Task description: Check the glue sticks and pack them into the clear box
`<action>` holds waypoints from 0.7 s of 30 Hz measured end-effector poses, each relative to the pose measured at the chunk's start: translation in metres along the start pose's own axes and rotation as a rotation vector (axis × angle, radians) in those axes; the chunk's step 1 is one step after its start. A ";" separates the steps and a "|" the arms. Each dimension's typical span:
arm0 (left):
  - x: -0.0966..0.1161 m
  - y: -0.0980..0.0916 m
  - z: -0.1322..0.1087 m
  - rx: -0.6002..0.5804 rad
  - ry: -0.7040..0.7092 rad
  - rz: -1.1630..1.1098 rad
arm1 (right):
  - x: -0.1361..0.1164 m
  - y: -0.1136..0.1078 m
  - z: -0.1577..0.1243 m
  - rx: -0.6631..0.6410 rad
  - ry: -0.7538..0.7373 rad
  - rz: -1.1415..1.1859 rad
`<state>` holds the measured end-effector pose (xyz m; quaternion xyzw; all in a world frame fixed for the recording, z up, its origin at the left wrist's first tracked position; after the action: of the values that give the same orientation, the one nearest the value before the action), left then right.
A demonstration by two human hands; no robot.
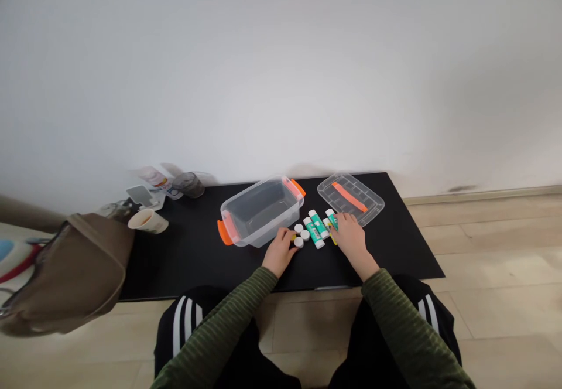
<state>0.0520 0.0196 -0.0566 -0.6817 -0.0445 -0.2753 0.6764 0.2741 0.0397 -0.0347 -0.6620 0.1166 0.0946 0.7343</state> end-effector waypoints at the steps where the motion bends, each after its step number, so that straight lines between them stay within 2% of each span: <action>1: 0.000 0.000 0.000 -0.003 -0.004 -0.007 | -0.003 -0.003 -0.002 0.019 -0.027 0.017; 5: 0.005 -0.005 -0.006 -0.017 -0.038 -0.017 | -0.023 -0.013 -0.015 0.005 -0.173 0.096; 8: 0.016 -0.014 -0.019 -0.025 -0.060 -0.052 | -0.043 -0.019 -0.031 -0.131 -0.278 0.143; 11: 0.034 -0.038 -0.039 -0.031 -0.036 -0.157 | -0.067 -0.036 -0.054 -0.276 -0.415 0.220; 13: 0.050 -0.066 -0.057 -0.031 0.004 -0.277 | -0.083 -0.060 -0.077 -0.332 -0.529 0.269; 15: 0.071 -0.101 -0.080 -0.047 0.075 -0.444 | -0.100 -0.095 -0.105 -0.356 -0.656 0.319; 16: 0.083 -0.122 -0.092 -0.018 0.116 -0.533 | -0.107 -0.116 -0.120 -0.326 -0.726 0.364; 17: 0.093 -0.145 -0.104 0.060 0.149 -0.627 | -0.114 -0.138 -0.134 -0.282 -0.784 0.416; 19: 0.110 -0.192 -0.123 0.310 0.217 -0.805 | -0.122 -0.177 -0.153 -0.185 -0.846 0.543; 21: 0.115 -0.224 -0.127 0.534 0.196 -0.883 | -0.123 -0.198 -0.151 -0.108 -0.720 0.541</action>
<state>0.0123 -0.1189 0.1859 -0.3727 -0.3328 -0.5759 0.6471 0.2074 -0.1298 0.1755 -0.5699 0.0174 0.5133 0.6414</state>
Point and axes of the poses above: each hand's wrist, its own z-axis towards the middle knuckle, its own y-axis out of the palm, x = y × z, the point moved 5 cm from there along z, towards the middle knuckle, and after that the axes turned 2 degrees about x, right-handed, at the moved point
